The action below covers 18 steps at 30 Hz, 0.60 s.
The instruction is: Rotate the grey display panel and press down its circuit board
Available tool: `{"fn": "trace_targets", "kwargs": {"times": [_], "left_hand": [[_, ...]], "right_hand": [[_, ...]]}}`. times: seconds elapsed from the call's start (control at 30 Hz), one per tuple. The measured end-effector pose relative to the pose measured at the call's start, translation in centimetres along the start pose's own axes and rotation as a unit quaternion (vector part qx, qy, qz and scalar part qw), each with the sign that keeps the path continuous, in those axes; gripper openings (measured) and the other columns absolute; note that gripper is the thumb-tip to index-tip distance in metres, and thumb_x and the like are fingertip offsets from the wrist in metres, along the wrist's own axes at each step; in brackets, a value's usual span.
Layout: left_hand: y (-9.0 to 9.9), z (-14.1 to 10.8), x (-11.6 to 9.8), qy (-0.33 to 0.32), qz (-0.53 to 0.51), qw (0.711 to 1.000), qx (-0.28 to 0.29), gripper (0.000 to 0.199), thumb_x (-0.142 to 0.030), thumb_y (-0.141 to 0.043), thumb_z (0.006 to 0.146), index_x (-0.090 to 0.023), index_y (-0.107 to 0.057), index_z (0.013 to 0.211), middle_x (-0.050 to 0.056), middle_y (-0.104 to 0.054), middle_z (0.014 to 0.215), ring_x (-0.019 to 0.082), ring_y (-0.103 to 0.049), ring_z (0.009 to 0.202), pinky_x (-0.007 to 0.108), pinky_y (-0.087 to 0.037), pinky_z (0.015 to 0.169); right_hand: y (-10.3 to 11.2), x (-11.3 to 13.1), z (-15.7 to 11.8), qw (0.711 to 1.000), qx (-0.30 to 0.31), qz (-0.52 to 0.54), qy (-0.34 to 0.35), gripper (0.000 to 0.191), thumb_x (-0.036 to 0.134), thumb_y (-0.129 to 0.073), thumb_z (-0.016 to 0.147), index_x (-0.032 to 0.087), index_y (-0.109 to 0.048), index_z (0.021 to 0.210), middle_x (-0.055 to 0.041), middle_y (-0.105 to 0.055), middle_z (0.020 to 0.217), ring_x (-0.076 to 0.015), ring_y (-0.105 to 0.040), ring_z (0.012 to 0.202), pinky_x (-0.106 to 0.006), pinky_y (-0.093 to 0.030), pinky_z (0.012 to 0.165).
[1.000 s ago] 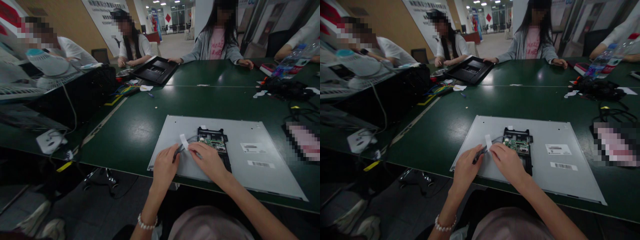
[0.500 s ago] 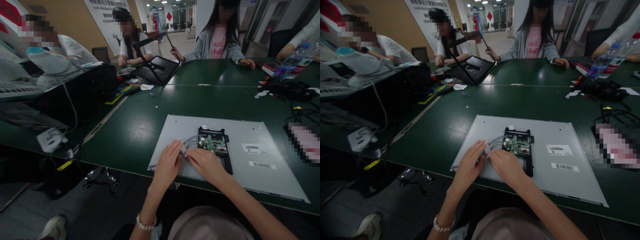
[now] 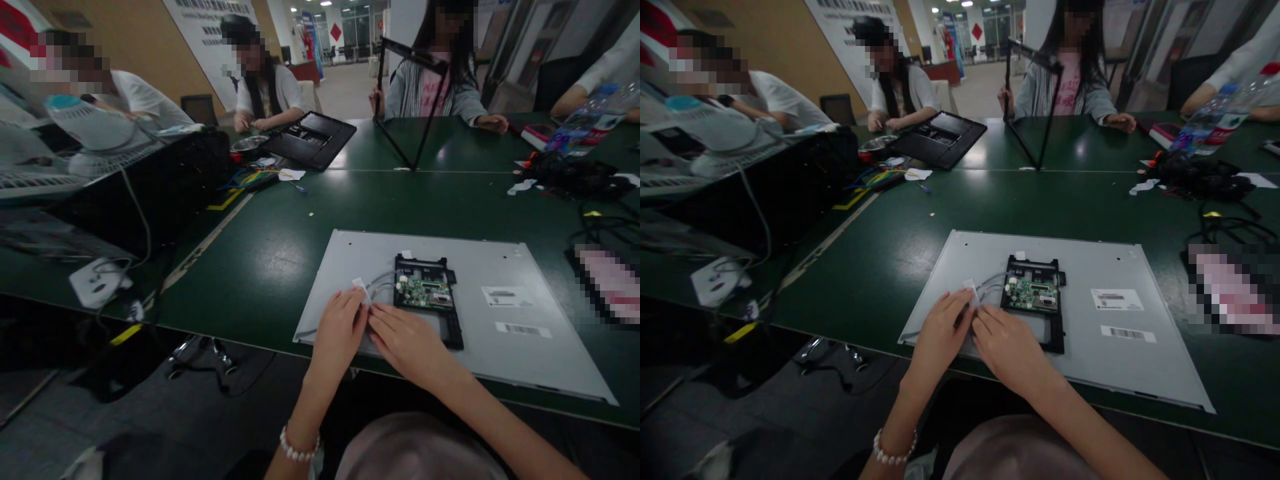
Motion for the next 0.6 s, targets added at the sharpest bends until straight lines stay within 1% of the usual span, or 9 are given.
{"fn": "trace_targets", "kwargs": {"times": [0.03, 0.17, 0.3, 0.37, 0.47, 0.6], "left_hand": [[-0.2, 0.1, -0.2, 0.009, 0.007, 1.000, -0.003, 0.027, -0.015, -0.045, 0.095, -0.016, -0.061, 0.117, 0.010, -0.067, 0.123, 0.022, -0.062, 0.114, 0.047, -0.043, 0.108], [-0.8, 0.5, -0.6, 0.040, 0.025, 0.999, 0.000, 0.031, -0.012, -0.045, 0.094, -0.015, -0.058, 0.122, 0.011, -0.064, 0.128, 0.024, -0.060, 0.117, 0.045, -0.043, 0.108], [-0.9, 0.6, -0.9, 0.047, 0.037, 0.998, 0.006, 0.034, -0.013, -0.045, 0.093, -0.016, -0.055, 0.126, 0.012, -0.062, 0.130, 0.024, -0.060, 0.118, 0.045, -0.044, 0.107], [-0.8, 0.6, -1.2, 0.043, 0.042, 0.998, 0.010, 0.036, -0.014, -0.046, 0.093, -0.015, -0.053, 0.129, 0.013, -0.062, 0.131, 0.025, -0.059, 0.120, 0.045, -0.043, 0.107], [-0.7, 0.7, -1.5, 0.044, 0.049, 0.998, 0.019, 0.037, -0.017, -0.048, 0.093, -0.015, -0.051, 0.130, 0.014, -0.061, 0.132, 0.026, -0.058, 0.122, 0.046, -0.042, 0.106], [-0.4, 0.8, -1.9, 0.051, 0.052, 0.997, 0.018, 0.037, -0.017, -0.053, 0.089, -0.017, -0.053, 0.127, 0.013, -0.063, 0.129, 0.026, -0.060, 0.117, 0.046, -0.043, 0.103]], "right_hand": [[0.1, 0.1, -0.3, 1.000, 0.007, 0.003, -0.006, 0.034, 0.019, -0.055, 0.091, 0.007, -0.064, 0.121, -0.0172, -0.066, 0.127, -0.0262, -0.061, 0.120, -0.040, -0.048, 0.106], [0.4, 0.6, -1.6, 0.999, 0.029, 0.013, -0.016, 0.060, 0.043, -0.059, 0.090, 0.005, -0.053, 0.136, -0.0193, -0.052, 0.144, -0.0309, -0.048, 0.134, -0.049, -0.038, 0.113], [0.5, 0.9, -2.8, 0.999, 0.045, 0.015, -0.019, 0.073, 0.053, -0.057, 0.089, 0.006, -0.045, 0.143, -0.0189, -0.042, 0.151, -0.0306, -0.039, 0.141, -0.051, -0.031, 0.117], [0.4, 1.1, -3.1, 0.998, 0.052, 0.011, -0.027, 0.074, 0.054, -0.057, 0.089, 0.005, -0.043, 0.144, -0.0187, -0.042, 0.152, -0.0304, -0.038, 0.141, -0.051, -0.030, 0.117], [0.6, 1.2, -3.5, 0.998, 0.053, 0.010, -0.037, 0.072, 0.053, -0.056, 0.090, 0.005, -0.044, 0.143, -0.0179, -0.043, 0.151, -0.0305, -0.039, 0.140, -0.051, -0.032, 0.116], [1.9, 1.1, -4.2, 0.997, 0.060, 0.030, -0.035, 0.061, 0.047, -0.055, 0.093, 0.011, -0.048, 0.142, -0.0127, -0.049, 0.148, -0.0286, -0.042, 0.139, -0.049, -0.036, 0.115]]}}
Point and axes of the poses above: each hand's wrist, its own z-axis towards the middle knuckle, its own y-axis out of the back of the hand, x = y × z, the point moved 4 cm from there along z, towards the middle knuckle
